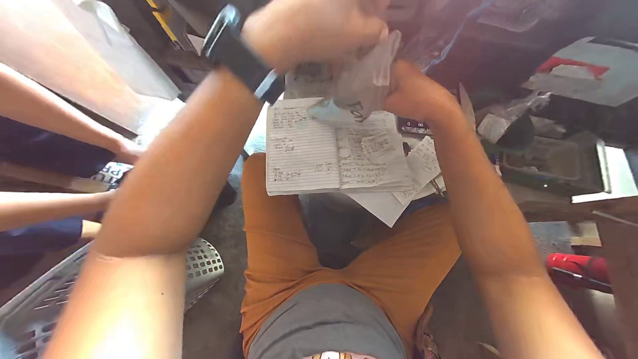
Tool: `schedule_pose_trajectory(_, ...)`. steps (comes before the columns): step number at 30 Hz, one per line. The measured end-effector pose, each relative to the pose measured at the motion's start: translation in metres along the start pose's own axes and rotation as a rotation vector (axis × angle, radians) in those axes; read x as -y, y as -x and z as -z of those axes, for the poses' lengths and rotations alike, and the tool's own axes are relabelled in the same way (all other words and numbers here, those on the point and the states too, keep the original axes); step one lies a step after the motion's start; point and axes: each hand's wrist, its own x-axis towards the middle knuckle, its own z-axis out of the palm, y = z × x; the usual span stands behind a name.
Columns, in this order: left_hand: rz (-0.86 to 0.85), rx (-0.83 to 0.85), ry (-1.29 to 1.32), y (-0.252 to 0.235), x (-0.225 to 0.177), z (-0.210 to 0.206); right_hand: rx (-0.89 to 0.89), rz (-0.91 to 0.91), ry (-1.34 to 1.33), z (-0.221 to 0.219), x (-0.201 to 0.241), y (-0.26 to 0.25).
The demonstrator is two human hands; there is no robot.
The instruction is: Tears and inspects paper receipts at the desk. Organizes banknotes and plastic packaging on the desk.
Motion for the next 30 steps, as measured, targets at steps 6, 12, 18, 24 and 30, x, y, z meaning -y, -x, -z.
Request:
schedule_pose_trajectory(6,0.133,0.107,0.220,0.072,0.096,-0.088,-0.250,-0.173,-0.769,-0.037,-0.070,-0.004)
schedule_pose_trajectory(12,0.072,-0.152,0.480,0.053,0.107,-0.099,-0.260,-0.218,-0.862,-0.034,-0.073,0.002)
schedule_pose_trajectory(18,0.292,-0.325,0.553,0.025,0.073,-0.093,-0.062,0.060,-1.140,-0.032,-0.082,0.012)
schedule_pose_trajectory(24,0.210,-0.394,0.378,0.013,0.064,-0.102,-0.368,-0.244,-1.156,-0.041,-0.055,0.010)
schedule_pose_trajectory(30,0.105,-0.364,0.351,0.014,0.061,-0.095,-0.491,-0.297,-1.099,-0.049,-0.049,0.005)
